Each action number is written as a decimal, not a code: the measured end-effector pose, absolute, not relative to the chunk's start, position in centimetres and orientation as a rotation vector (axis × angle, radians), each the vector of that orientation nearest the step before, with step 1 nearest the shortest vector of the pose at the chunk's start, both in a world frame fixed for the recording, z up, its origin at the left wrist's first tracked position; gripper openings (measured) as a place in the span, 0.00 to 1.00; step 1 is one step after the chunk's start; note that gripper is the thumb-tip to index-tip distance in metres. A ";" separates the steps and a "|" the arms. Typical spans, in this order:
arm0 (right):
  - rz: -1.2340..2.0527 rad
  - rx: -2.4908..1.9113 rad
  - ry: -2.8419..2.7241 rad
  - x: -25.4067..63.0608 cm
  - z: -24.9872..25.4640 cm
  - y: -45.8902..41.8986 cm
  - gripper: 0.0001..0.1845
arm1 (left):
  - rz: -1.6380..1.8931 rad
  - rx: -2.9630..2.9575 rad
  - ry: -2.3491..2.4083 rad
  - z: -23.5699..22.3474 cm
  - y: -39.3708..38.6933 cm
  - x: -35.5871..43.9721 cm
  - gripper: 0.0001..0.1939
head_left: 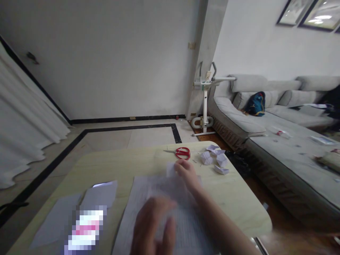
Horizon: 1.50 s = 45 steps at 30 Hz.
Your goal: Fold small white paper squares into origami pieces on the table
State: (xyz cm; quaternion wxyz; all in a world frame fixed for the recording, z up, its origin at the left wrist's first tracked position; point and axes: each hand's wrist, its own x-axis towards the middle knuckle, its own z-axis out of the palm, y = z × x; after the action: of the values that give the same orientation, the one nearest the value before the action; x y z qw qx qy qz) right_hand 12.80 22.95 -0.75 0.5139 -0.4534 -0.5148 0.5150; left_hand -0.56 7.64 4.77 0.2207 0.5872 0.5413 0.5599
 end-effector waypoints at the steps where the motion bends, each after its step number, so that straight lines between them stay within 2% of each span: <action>1: 1.251 -1.079 -1.245 12.7 -0.7 22.9 0.06 | 1.536 1.618 1.519 4.2 9.5 -0.7 0.14; 6: 1.287 -1.040 -1.308 12.4 -0.3 22.5 0.07 | 1.425 1.466 1.599 1.2 17.3 -1.4 0.20; 9: 1.251 -1.052 -1.383 12.2 0.2 22.2 0.07 | 1.328 1.496 1.568 0.6 19.0 -2.1 0.15; 12: 1.222 -1.060 -1.422 12.2 0.5 22.0 0.06 | 1.335 1.591 1.514 0.4 19.3 -2.7 0.10; 22: 1.196 -1.080 -1.529 12.1 0.3 21.8 0.06 | 1.436 1.728 1.479 -1.6 18.3 -3.2 0.09; 32: 1.152 -1.046 -1.608 12.4 0.3 21.7 0.06 | 1.483 1.787 1.298 -0.9 18.0 -3.5 0.07; 34: 1.119 -1.036 -1.643 12.4 0.4 21.7 0.06 | 1.456 1.664 1.248 -0.4 17.9 -3.3 0.09; 39: 1.063 -1.023 -1.692 12.6 0.7 21.4 0.08 | 1.420 1.130 1.363 0.3 17.8 -2.7 0.21; 42: 1.046 -1.010 -1.719 12.6 0.8 21.2 0.08 | 1.412 0.991 1.402 0.1 18.0 -2.6 0.22; 45: 1.034 -0.992 -1.748 12.6 0.9 21.2 0.09 | 1.306 1.109 1.378 -0.1 18.0 -3.0 0.20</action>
State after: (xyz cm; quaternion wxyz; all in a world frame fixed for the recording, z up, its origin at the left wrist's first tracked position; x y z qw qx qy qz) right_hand 12.63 21.21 0.93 0.4266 -0.3971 -0.6994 0.4138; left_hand -2.96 17.97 -0.13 0.4539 0.4495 0.5584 0.5293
